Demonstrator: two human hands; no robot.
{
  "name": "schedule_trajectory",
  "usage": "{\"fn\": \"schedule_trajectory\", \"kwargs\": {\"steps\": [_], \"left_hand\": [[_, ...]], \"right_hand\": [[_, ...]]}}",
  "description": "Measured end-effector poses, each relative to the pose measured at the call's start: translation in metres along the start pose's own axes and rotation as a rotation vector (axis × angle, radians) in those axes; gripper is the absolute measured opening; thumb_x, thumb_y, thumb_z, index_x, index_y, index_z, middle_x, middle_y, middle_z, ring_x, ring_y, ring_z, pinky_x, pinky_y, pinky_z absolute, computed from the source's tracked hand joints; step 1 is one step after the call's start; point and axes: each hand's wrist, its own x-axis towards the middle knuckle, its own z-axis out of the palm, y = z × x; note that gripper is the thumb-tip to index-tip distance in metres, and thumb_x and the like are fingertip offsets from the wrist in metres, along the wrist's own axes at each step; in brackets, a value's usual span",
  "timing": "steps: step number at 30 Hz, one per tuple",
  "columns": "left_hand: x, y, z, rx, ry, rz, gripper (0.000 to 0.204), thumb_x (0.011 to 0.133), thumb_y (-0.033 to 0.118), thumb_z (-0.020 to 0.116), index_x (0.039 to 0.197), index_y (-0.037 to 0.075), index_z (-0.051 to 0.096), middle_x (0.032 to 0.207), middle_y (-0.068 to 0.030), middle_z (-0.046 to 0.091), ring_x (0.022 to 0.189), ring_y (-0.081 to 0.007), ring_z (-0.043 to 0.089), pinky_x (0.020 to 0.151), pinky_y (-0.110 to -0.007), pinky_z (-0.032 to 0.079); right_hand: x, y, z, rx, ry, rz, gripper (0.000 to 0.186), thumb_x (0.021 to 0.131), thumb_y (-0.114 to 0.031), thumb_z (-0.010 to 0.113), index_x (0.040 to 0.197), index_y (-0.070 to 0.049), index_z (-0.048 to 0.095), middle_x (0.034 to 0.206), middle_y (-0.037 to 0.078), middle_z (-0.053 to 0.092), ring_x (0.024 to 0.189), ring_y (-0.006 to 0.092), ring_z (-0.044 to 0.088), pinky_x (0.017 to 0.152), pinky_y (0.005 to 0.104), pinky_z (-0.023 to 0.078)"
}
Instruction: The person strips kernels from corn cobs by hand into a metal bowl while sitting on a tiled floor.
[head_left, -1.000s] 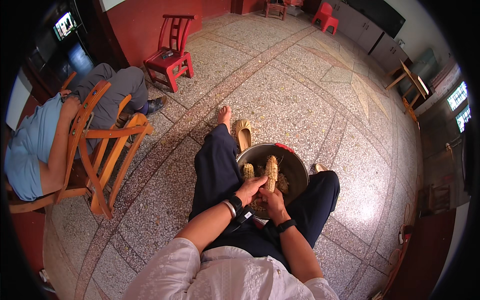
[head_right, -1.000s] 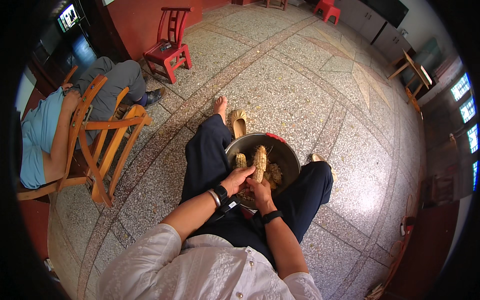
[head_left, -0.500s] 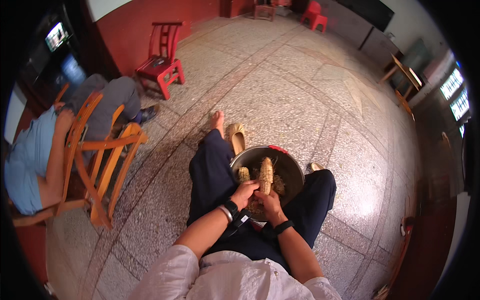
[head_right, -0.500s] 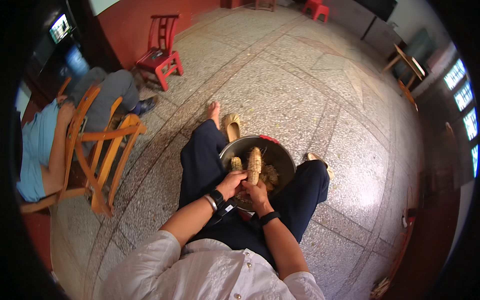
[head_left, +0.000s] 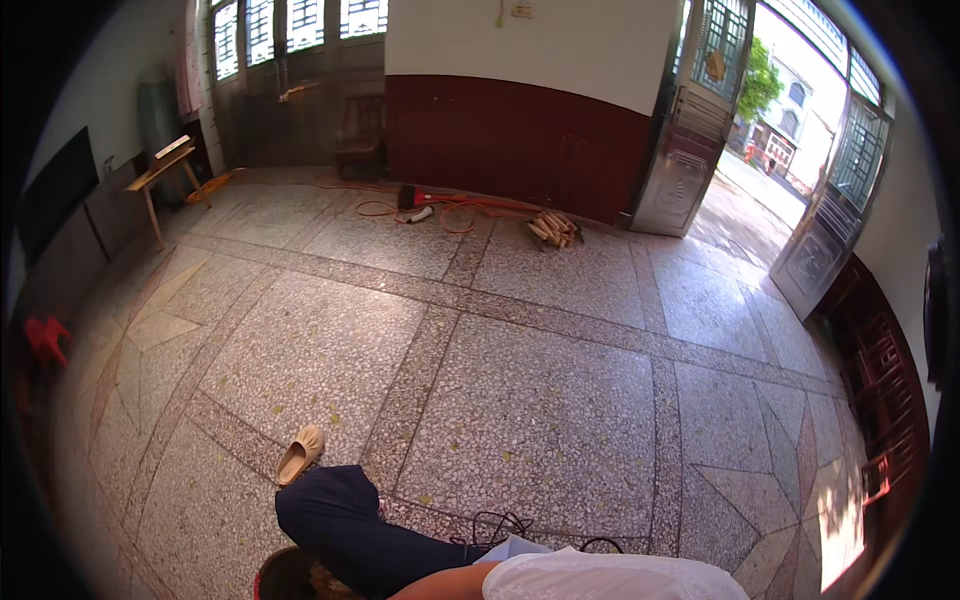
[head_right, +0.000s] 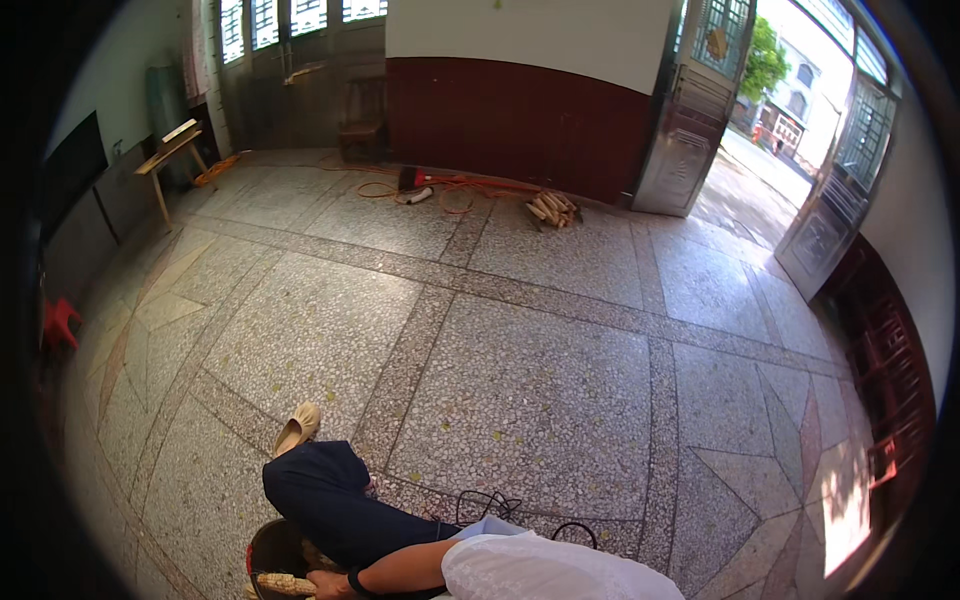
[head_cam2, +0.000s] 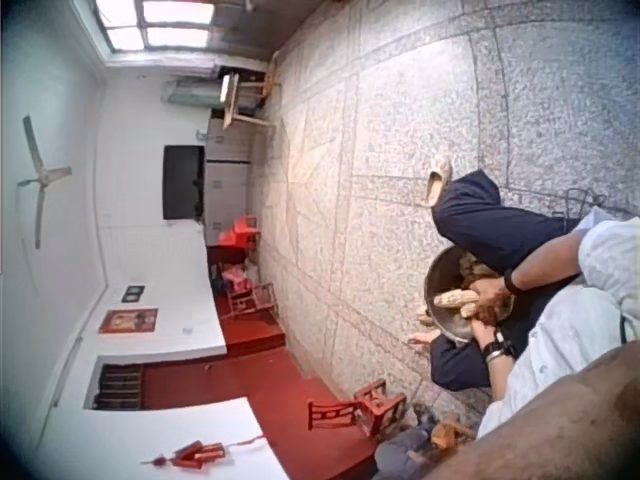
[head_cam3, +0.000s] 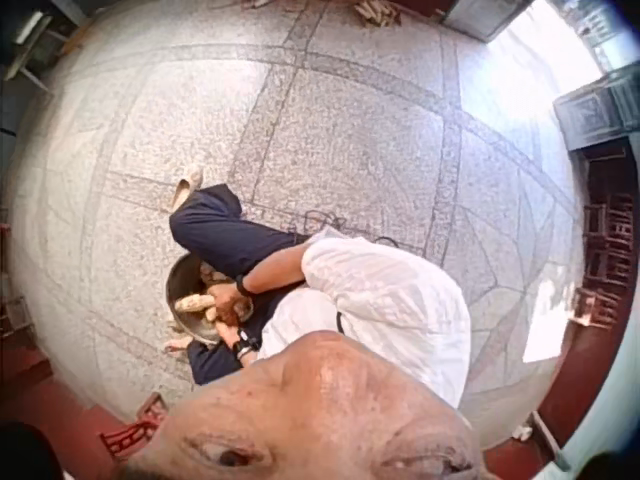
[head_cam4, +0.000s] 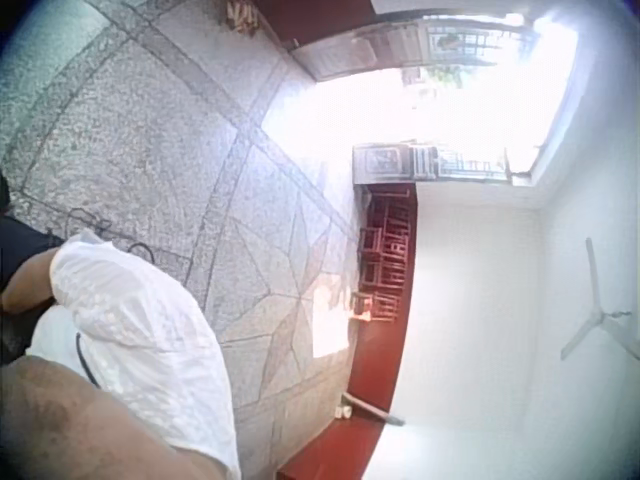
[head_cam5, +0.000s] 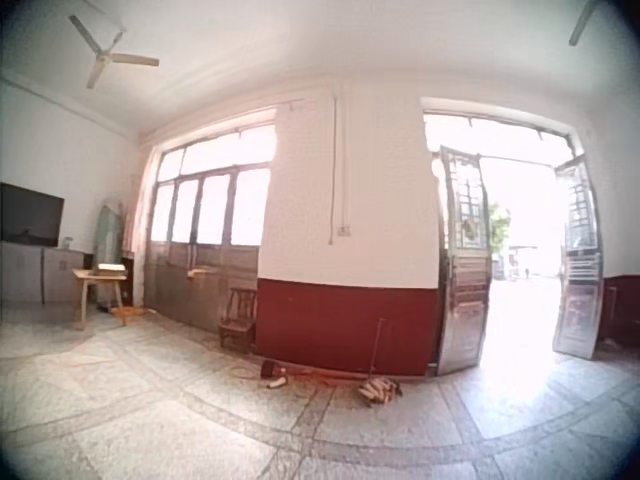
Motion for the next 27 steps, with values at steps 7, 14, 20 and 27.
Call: {"fn": "schedule_trajectory", "kwargs": {"steps": [7, 14, 20, 27], "left_hand": [[0.080, -0.020, -0.040, 0.409, -0.175, 0.367, 0.030, 0.093, 0.032, 0.046, 0.094, 0.007, 0.061, 0.084, -0.0056, 0.061, 0.080, -0.0201, 0.057, 0.077, -0.033, 0.048], [-0.015, 0.047, 0.069, -0.242, -0.041, -0.112, 0.029, 0.089, 0.034, 0.054, 0.086, 0.006, 0.062, 0.085, -0.0076, 0.062, 0.085, -0.0200, 0.059, 0.077, -0.034, 0.050], [-0.043, 0.076, 0.136, -0.137, -0.157, 0.045, 0.026, 0.088, 0.031, 0.057, 0.089, 0.005, 0.061, 0.087, -0.0085, 0.062, 0.085, -0.0208, 0.059, 0.077, -0.035, 0.050], [-0.045, 0.084, 0.149, -0.171, -0.169, 0.083, 0.025, 0.085, 0.027, 0.061, 0.093, 0.004, 0.060, 0.090, -0.0095, 0.062, 0.086, -0.0217, 0.059, 0.077, -0.035, 0.050]], "right_hand": [[0.004, 0.006, -0.022, -0.114, 0.274, 0.203, 0.032, 0.065, -0.012, 0.066, 0.095, -0.002, 0.061, 0.088, 0.013, 0.065, 0.084, 0.0222, 0.060, 0.068, 0.0347, 0.047], [0.012, 0.032, -0.030, -0.167, 0.280, 0.220, 0.033, 0.062, -0.016, 0.067, 0.092, -0.001, 0.063, 0.086, 0.016, 0.065, 0.080, 0.0264, 0.060, 0.068, 0.0368, 0.047], [0.011, 0.014, -0.028, -0.370, 0.155, 0.148, 0.037, 0.061, -0.022, 0.072, 0.091, -0.001, 0.064, 0.087, 0.017, 0.065, 0.081, 0.0284, 0.061, 0.070, 0.0382, 0.047], [0.007, 0.005, -0.029, -0.516, 0.062, 0.056, 0.043, 0.060, -0.028, 0.077, 0.091, -0.001, 0.065, 0.088, 0.018, 0.065, 0.083, 0.0307, 0.061, 0.071, 0.0399, 0.046]]}}
